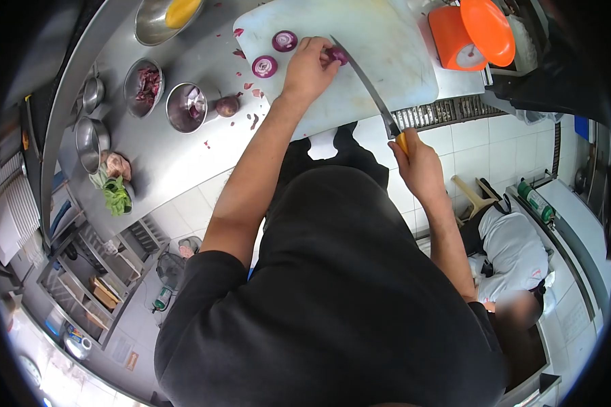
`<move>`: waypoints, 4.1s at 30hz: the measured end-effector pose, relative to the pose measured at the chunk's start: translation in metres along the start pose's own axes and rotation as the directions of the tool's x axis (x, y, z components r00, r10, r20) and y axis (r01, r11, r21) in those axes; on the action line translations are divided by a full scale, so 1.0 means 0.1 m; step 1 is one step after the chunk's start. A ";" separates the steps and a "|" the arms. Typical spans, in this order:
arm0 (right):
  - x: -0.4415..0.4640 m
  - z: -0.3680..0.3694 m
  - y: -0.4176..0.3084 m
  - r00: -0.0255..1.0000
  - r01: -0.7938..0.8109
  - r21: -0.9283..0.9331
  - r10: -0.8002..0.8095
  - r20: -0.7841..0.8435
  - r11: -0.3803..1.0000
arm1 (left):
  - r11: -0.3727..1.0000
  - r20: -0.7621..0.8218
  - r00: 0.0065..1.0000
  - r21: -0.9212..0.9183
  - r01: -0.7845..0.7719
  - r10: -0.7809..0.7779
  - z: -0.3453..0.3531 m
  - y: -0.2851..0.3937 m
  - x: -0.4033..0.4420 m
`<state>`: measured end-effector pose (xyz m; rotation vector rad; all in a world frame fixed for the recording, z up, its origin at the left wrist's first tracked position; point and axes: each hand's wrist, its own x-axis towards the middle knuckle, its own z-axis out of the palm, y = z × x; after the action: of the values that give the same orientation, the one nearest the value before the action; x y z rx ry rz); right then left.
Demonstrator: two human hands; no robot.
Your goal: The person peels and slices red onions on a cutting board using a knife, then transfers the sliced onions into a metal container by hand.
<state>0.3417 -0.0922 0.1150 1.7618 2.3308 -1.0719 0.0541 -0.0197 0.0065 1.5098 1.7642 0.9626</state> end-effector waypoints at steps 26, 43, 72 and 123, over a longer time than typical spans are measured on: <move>0.41 0.48 0.00 0.991 -0.076 -0.150 0.091 0.097 0.986 | 0.995 0.031 0.999 0.095 -0.024 0.021 -0.04 -0.02 0.04; 0.26 0.25 -0.12 0.998 -0.050 -0.041 0.048 -0.042 0.998 | 0.955 0.118 0.988 0.269 -0.124 0.095 -0.14 0.07 0.04; -0.10 -0.03 -0.14 0.992 -0.105 -0.126 0.112 0.053 0.986 | 0.984 0.120 0.993 0.174 -0.033 0.013 -0.06 0.14 -0.05; 0.01 0.05 0.30 0.986 -0.099 0.026 0.101 -0.130 0.995 | 0.962 -0.103 0.985 0.252 -0.106 0.135 -0.28 0.30 -0.22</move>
<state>0.3651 -0.0901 0.0954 1.9905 2.2813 -0.9957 0.0505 -0.0425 0.0470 1.7645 1.9541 0.9372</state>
